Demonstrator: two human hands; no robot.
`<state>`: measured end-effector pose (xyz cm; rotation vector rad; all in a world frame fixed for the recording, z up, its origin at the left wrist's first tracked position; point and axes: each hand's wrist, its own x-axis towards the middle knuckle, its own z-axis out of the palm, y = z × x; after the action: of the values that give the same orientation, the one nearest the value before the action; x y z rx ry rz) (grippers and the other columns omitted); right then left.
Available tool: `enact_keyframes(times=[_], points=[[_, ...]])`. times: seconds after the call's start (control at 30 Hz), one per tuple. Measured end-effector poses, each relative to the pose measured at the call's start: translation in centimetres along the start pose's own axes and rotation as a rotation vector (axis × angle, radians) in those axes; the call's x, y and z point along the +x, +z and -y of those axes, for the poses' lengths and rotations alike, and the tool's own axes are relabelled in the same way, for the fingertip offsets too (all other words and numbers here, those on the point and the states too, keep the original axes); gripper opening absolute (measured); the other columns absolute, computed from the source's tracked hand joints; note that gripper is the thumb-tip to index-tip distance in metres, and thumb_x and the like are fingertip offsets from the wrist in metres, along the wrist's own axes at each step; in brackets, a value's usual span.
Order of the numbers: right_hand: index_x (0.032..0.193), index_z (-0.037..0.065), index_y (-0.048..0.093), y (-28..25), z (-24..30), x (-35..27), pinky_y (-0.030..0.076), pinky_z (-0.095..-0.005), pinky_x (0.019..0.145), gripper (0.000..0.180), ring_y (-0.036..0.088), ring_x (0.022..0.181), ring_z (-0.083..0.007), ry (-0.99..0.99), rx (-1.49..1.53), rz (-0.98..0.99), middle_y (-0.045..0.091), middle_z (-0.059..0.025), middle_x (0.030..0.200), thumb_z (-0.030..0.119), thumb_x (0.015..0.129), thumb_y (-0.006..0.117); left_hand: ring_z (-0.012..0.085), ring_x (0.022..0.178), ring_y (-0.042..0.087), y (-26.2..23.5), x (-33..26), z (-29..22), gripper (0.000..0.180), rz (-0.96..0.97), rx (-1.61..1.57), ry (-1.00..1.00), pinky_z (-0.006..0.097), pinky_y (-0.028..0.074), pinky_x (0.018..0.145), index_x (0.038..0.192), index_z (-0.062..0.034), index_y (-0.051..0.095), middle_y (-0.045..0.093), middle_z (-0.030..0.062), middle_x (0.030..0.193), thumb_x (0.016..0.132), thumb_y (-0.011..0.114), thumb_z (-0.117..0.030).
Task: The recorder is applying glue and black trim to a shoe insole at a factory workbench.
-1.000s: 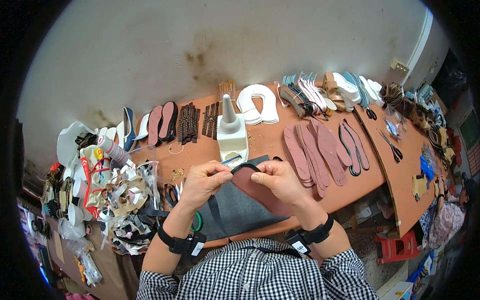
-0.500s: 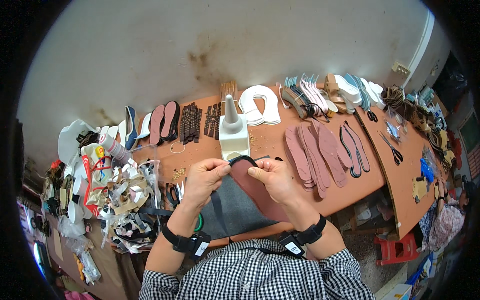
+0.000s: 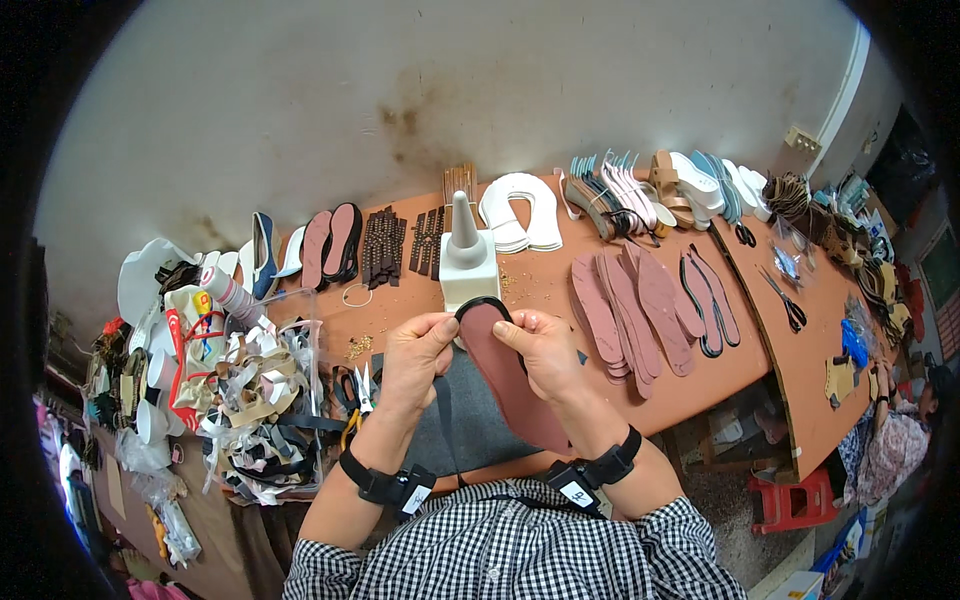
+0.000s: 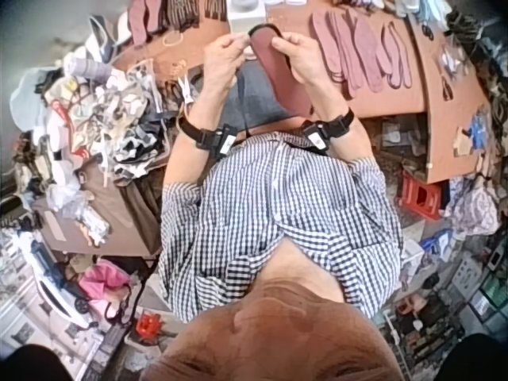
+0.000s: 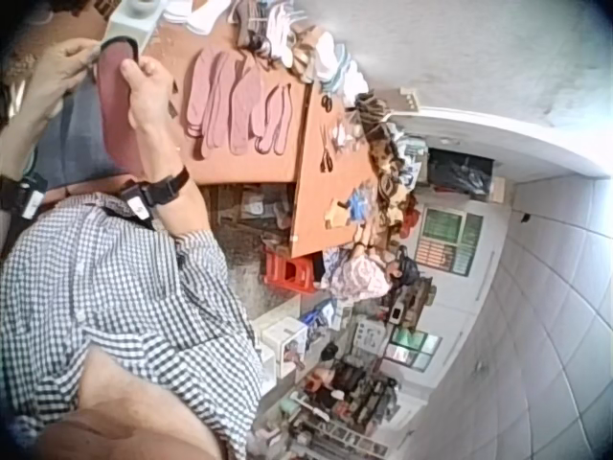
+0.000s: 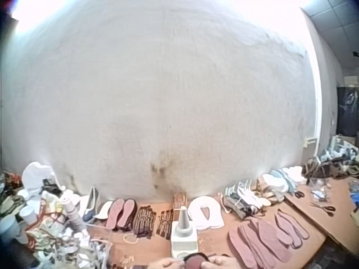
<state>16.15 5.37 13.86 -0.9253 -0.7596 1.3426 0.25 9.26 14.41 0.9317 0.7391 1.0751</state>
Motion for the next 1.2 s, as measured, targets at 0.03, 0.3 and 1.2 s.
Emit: enact_keyframes(times=[0.03,0.3,1.2], points=[[0.086,-0.001,0.06,0.0,-0.1,0.1,0.046,-0.0197,0.063,0.006,0.054,0.066,-0.0069,-0.012,0.012,-0.007,0.06,-0.0027,0.078,0.003,0.082,0.059,0.004,0.043,0.037,0.1,0.0,0.1,0.019,-0.007,-0.019,0.004,0.018,0.027,0.038,0.092,0.0038,0.062,0.054,-0.0007,0.064,0.084,0.061,-0.013],[0.082,0.001,0.06,0.5,-0.4,0.8,0.046,-0.0198,0.063,0.003,0.055,0.066,-0.007,-0.033,0.114,-0.049,0.061,-0.0026,0.077,0.004,0.083,0.059,0.0041,0.045,0.038,0.8,0.0,1.4,0.023,-0.106,-0.027,0.049,0.018,0.027,0.039,0.096,0.0038,0.061,0.051,-0.0024,0.061,0.084,0.06,-0.016],[0.083,0.001,0.059,1.2,-0.4,1.0,0.046,-0.0194,0.066,0.003,0.055,0.07,-0.0064,-0.03,0.175,-0.105,0.061,-0.002,0.079,0.003,0.084,0.056,0.0043,0.061,0.044,0.7,0.3,2.2,0.014,-0.131,0.131,0.283,0.017,0.036,0.051,0.09,0.002,0.064,0.052,-0.0001,0.085,0.082,0.062,-0.009]])
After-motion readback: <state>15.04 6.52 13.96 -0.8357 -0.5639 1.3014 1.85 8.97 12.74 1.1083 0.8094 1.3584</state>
